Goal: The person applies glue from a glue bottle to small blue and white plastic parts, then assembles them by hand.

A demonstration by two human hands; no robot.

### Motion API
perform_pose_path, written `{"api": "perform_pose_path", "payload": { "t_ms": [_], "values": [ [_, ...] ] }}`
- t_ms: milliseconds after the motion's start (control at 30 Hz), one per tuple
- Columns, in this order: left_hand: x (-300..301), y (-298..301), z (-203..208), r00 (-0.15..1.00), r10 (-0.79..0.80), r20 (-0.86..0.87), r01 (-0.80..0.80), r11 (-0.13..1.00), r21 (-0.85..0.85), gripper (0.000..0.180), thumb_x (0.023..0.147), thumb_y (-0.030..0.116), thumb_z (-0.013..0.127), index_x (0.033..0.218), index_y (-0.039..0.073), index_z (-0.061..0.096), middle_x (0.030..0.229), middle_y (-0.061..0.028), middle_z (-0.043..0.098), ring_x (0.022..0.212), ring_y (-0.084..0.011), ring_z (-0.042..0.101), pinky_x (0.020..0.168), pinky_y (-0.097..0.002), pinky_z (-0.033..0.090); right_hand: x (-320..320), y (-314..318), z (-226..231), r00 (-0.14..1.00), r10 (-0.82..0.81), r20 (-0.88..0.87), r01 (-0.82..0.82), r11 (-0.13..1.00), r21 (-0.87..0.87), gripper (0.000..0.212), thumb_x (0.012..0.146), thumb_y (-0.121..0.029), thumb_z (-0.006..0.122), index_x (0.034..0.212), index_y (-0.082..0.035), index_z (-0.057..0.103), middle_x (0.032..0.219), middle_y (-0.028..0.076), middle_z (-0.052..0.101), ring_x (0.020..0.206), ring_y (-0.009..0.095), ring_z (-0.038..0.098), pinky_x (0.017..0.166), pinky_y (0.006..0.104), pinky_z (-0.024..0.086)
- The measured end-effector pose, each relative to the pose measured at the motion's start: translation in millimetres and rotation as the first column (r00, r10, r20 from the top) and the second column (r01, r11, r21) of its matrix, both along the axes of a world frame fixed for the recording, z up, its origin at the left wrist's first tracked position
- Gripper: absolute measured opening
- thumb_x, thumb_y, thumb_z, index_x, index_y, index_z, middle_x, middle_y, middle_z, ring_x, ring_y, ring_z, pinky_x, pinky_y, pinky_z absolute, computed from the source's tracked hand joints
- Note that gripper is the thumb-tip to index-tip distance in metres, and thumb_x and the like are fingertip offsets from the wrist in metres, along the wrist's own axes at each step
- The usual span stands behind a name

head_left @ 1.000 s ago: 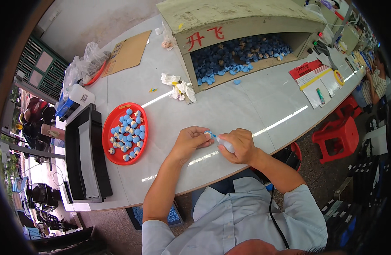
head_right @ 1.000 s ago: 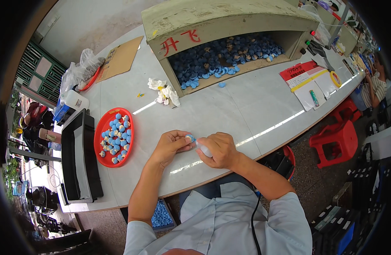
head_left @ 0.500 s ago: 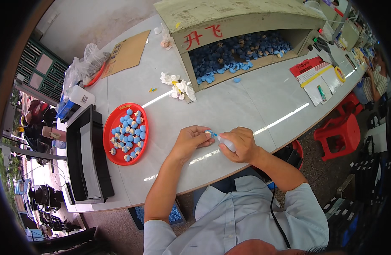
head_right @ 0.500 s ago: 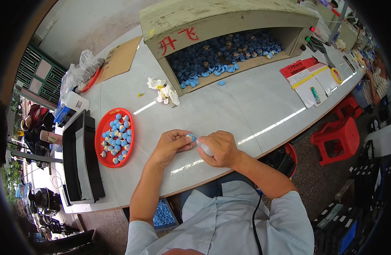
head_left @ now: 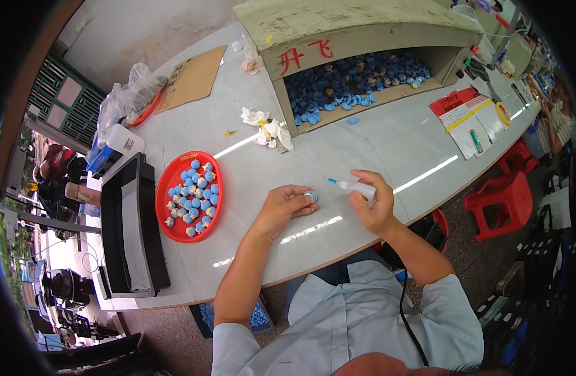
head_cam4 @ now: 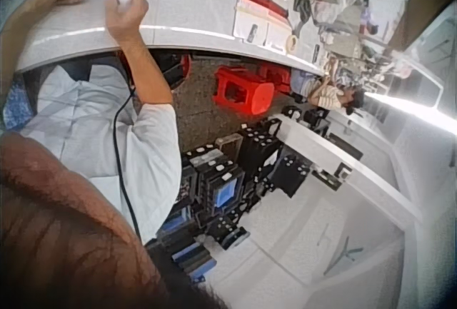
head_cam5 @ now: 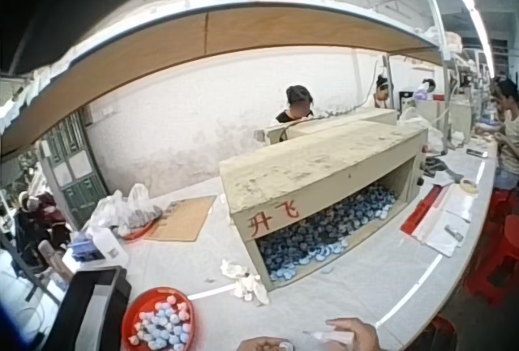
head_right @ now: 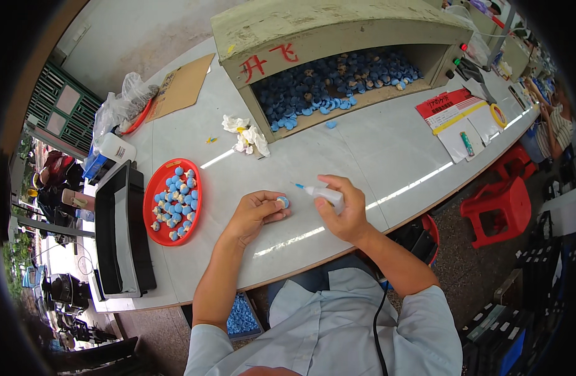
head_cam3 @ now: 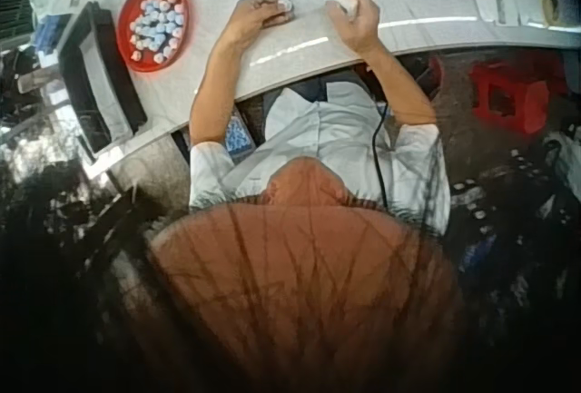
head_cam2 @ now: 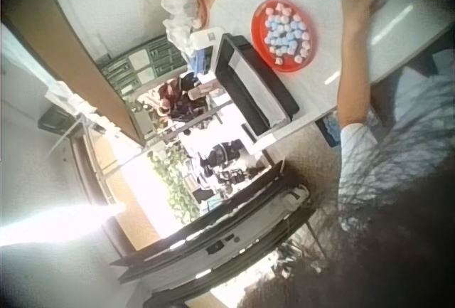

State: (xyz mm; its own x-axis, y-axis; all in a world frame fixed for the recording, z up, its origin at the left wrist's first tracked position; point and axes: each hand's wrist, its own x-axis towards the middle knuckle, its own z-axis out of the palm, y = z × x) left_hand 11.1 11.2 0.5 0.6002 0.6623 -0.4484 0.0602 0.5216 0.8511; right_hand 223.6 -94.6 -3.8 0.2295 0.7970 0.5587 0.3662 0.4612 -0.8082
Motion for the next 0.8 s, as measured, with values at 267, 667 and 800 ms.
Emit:
{"api": "perform_pose_path", "payload": {
  "t_ms": [267,667,800],
  "values": [
    [-7.6,3.8,0.2,0.996,0.059,0.067,-0.055,0.997,-0.06,0.028,0.09,0.006,0.061,0.114,-0.007,0.056,0.106,-0.0141,0.065,0.097,-0.0206,0.067,0.081,-0.024,0.056,110.8,2.5,-17.5,0.951,-0.308,-0.021,0.29,0.915,-0.281,0.03,0.088,-0.005,0.066,0.117,-0.001,0.059,0.097,0.004,0.065,0.082,0.011,0.059,0.078,0.0265,0.046],
    [-9.0,7.1,-3.9,0.982,0.109,0.153,-0.089,0.987,-0.133,0.027,0.091,0.005,0.061,0.116,-0.003,0.056,0.107,-0.0114,0.066,0.088,-0.0161,0.068,0.073,-0.023,0.058,200.4,-6.1,-34.7,0.735,-0.622,0.27,0.674,0.712,-0.195,0.037,0.083,-0.01,0.071,0.118,0.0,0.061,0.084,0.005,0.059,0.076,0.015,0.054,0.075,0.0278,0.047],
    [-6.6,7.3,-3.8,0.965,0.196,0.177,-0.167,0.972,-0.166,0.028,0.09,0.003,0.061,0.117,-0.002,0.054,0.107,-0.0126,0.065,0.092,-0.0192,0.068,0.076,-0.0231,0.059,166.4,-19.4,-37.5,0.495,-0.852,0.172,0.855,0.512,0.077,0.033,0.085,-0.01,0.069,0.115,-0.001,0.061,0.087,0.006,0.059,0.077,0.015,0.053,0.072,0.0286,0.046]
  ]
}}
